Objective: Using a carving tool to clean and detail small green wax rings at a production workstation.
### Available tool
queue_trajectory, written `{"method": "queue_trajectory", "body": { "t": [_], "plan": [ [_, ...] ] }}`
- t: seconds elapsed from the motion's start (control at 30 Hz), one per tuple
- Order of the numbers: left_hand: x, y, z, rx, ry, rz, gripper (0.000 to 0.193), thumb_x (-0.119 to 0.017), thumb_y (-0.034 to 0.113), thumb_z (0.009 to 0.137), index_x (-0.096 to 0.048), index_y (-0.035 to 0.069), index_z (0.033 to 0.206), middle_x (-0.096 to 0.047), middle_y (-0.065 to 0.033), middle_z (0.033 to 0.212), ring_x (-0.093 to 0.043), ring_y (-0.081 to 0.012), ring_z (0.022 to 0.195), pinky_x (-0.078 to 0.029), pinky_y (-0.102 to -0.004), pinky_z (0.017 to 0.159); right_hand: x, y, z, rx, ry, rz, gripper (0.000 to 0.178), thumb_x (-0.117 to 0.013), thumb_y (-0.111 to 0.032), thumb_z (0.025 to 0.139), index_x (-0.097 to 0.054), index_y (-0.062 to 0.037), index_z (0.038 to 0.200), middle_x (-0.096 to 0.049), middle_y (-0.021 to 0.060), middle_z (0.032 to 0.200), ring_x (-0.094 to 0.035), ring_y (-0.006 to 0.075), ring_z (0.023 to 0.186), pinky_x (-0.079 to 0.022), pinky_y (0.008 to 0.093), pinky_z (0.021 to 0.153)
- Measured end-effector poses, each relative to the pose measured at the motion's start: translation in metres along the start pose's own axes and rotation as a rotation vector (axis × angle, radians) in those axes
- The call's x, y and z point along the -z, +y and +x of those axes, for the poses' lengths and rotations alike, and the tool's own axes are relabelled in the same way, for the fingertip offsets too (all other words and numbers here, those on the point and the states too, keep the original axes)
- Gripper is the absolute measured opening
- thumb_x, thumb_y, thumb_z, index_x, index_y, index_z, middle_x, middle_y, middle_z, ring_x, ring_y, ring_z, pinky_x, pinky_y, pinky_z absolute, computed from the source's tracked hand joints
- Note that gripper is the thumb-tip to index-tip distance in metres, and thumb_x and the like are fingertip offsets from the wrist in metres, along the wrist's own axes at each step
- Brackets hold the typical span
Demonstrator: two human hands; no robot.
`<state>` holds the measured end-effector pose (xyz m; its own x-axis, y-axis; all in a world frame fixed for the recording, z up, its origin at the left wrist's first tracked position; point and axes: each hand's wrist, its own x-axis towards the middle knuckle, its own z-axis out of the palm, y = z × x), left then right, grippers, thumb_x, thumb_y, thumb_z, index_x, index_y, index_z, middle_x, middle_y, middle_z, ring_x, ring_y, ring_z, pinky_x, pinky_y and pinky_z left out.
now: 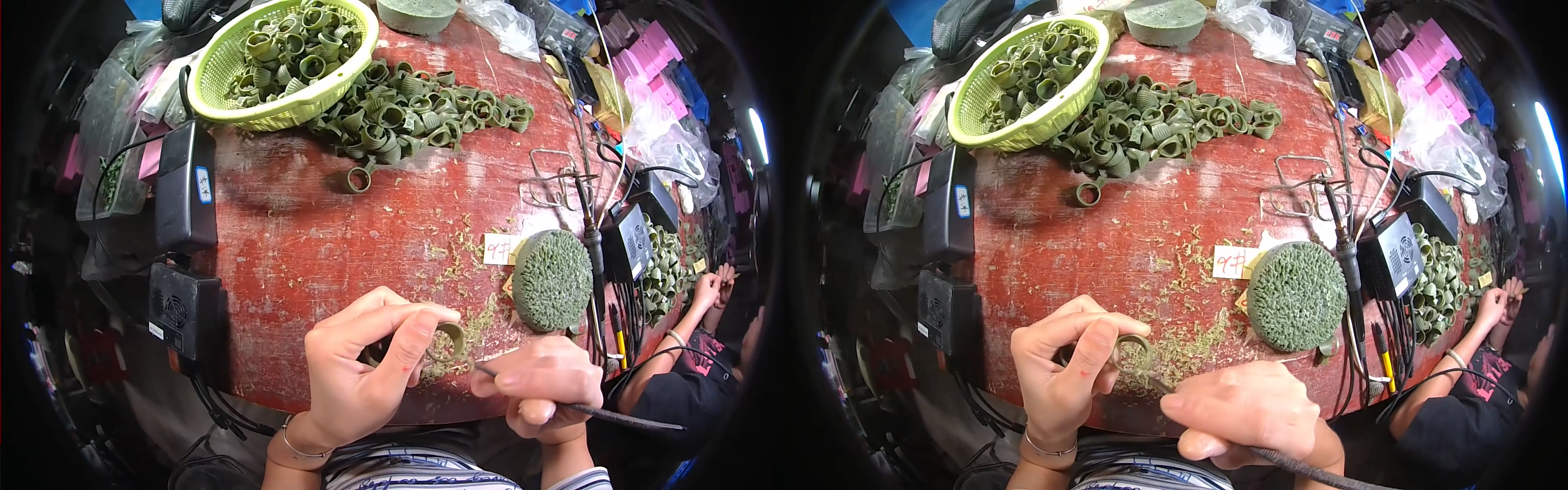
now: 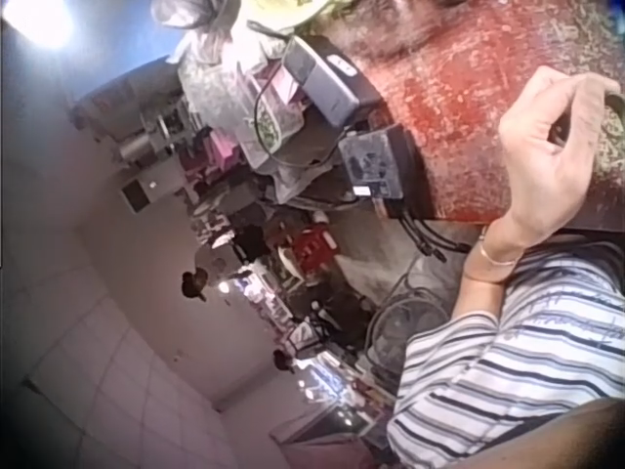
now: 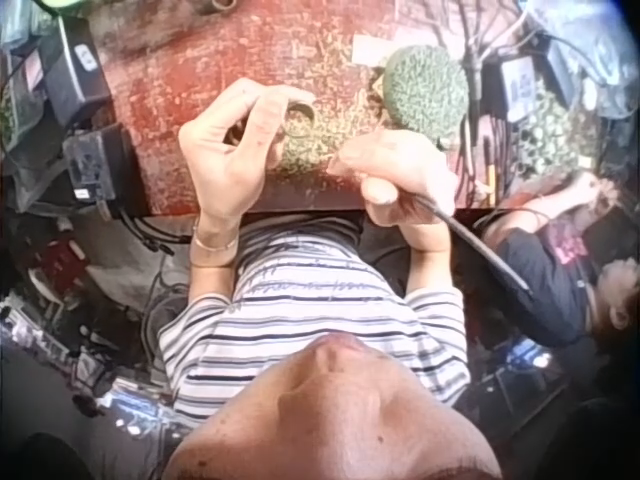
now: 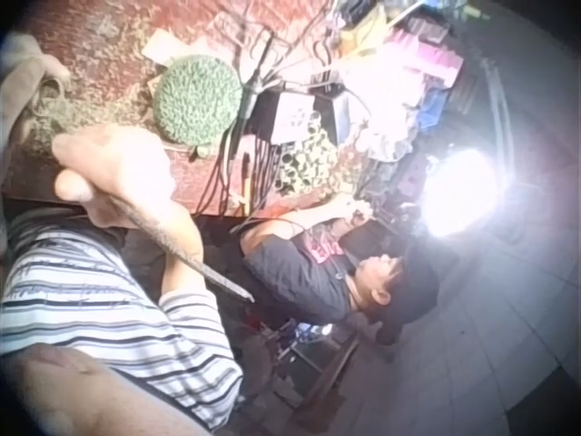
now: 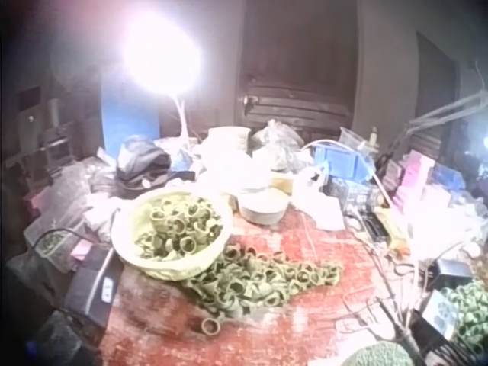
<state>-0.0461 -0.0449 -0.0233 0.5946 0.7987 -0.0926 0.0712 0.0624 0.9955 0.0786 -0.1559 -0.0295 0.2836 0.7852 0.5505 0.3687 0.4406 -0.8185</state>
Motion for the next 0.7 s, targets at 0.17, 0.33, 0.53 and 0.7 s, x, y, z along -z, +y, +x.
{"method": "queue_trajectory", "body": {
  "t": [0.17,0.33,0.53,0.7],
  "plan": [
    [0.000,-0.001,0.003,0.021,-0.018,-0.035,0.022,-0.053,0.011,0.086,-0.066,-0.006,0.080,-0.049,-0.0006,0.059,-0.041,-0.0029,0.043,-0.029,-0.0180,0.040,0.001,-0.003,0.001,-0.028,0.030,-0.101,0.021,-0.064,-0.008,0.079,-0.058,0.0079,0.091,-0.063,0.0154,0.070,-0.064,0.0259,0.061,-0.053,0.0316,0.055],
    [0.010,-0.006,0.002,0.074,-0.032,-0.126,0.025,-0.053,0.015,0.088,-0.065,-0.007,0.082,-0.048,-0.0004,0.059,-0.040,-0.0026,0.043,-0.028,-0.0180,0.039,-0.009,0.005,-0.003,-0.092,0.030,-0.084,0.021,-0.056,-0.019,0.086,-0.060,0.0015,0.089,-0.064,0.0122,0.071,-0.064,0.0252,0.062,-0.052,0.0325,0.054],
    [0.017,-0.006,0.003,0.225,-0.039,-0.585,0.029,-0.043,0.021,0.094,-0.059,-0.002,0.085,-0.052,-0.0040,0.066,-0.044,-0.0050,0.047,-0.033,-0.0176,0.041,-0.015,0.007,0.033,-0.247,0.111,-0.281,0.011,-0.057,-0.006,0.083,-0.064,-0.0008,0.090,-0.061,0.0105,0.065,-0.060,0.0165,0.055,-0.049,0.0258,0.051],
    [0.022,-0.003,0.004,0.210,0.166,-0.910,0.040,-0.034,0.030,0.096,-0.051,0.000,0.076,-0.055,-0.0113,0.081,-0.051,-0.0146,0.059,-0.037,-0.0207,0.040,-0.043,0.053,0.080,-0.026,-0.209,-0.593,0.012,-0.062,-0.005,0.078,-0.062,-0.0061,0.090,-0.053,0.0104,0.074,-0.055,0.0251,0.060,-0.044,0.0324,0.053]
  ]
}}
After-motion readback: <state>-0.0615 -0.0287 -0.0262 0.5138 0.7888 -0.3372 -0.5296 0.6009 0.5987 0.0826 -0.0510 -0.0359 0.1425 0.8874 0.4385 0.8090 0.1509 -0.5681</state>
